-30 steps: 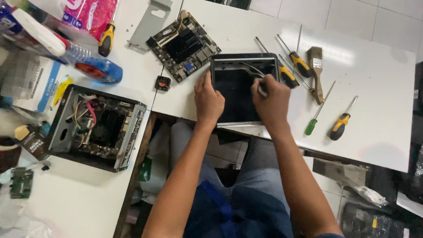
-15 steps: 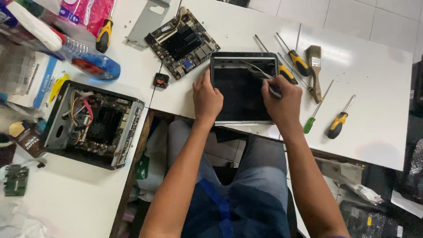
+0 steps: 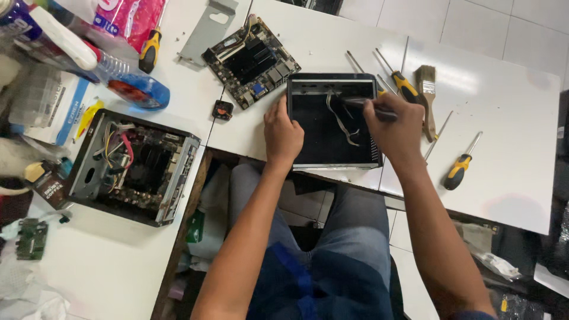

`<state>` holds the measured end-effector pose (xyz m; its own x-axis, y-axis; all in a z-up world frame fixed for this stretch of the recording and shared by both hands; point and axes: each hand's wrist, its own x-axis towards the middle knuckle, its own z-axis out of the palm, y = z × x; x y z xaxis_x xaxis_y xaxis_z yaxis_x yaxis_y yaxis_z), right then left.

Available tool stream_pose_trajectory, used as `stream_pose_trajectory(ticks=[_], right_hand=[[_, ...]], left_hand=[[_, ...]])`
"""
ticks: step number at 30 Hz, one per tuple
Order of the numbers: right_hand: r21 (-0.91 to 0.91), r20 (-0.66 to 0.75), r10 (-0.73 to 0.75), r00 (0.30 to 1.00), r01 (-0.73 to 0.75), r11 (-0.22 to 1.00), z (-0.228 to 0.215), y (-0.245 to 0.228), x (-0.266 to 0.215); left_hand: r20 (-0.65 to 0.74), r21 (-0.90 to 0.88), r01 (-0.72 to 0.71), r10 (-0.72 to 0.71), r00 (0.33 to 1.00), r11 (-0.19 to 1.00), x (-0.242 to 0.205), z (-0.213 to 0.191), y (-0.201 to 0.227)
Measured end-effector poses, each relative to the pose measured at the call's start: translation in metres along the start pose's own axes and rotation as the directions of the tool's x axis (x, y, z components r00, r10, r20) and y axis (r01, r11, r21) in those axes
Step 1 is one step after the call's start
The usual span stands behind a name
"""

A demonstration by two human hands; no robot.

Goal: The person cleans the inside of a computer case using a spray bottle and a cloth, then wipes it with a brush. They then place a motherboard into the case and secure it with a screwdriver.

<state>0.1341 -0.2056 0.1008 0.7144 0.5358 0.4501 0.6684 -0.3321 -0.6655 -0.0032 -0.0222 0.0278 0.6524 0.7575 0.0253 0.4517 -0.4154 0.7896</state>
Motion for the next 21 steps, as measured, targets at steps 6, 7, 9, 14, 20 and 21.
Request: stream_pose_trajectory(ticks=[6, 7, 9, 14, 20, 21], right_hand=[[-0.083, 0.201, 0.041, 0.979, -0.024, 0.996, 0.006, 0.012, 0.015], [-0.187, 0.223, 0.078, 0.972, -0.036, 0.982, -0.001, 0.015, 0.02], [-0.29, 0.239, 0.115, 0.964, -0.042, 0.956, -0.005, 0.024, 0.031], [-0.36, 0.185, 0.046, 0.982, 0.024, 0.933, 0.015, 0.053, 0.035], [-0.244, 0.413, 0.177, 0.893, -0.079, 0.967, -0.024, -0.021, 0.04], [-0.246, 0.413, 0.179, 0.893, -0.08, 0.966, -0.03, -0.025, 0.043]], left_hand=[[0.027, -0.023, 0.029, -0.029, 0.999, 0.999, -0.002, -0.003, -0.001], [0.031, -0.016, 0.037, -0.036, 0.999, 0.999, -0.002, -0.002, -0.002], [0.032, -0.011, 0.042, -0.042, 0.999, 0.999, 0.0, -0.002, -0.001], [0.029, -0.022, 0.028, -0.028, 0.999, 0.999, 0.001, -0.002, -0.001], [0.015, -0.026, 0.02, -0.019, 1.0, 0.999, -0.002, -0.004, 0.005], [0.017, -0.027, 0.02, -0.019, 1.0, 0.999, 0.001, 0.0, -0.003]])
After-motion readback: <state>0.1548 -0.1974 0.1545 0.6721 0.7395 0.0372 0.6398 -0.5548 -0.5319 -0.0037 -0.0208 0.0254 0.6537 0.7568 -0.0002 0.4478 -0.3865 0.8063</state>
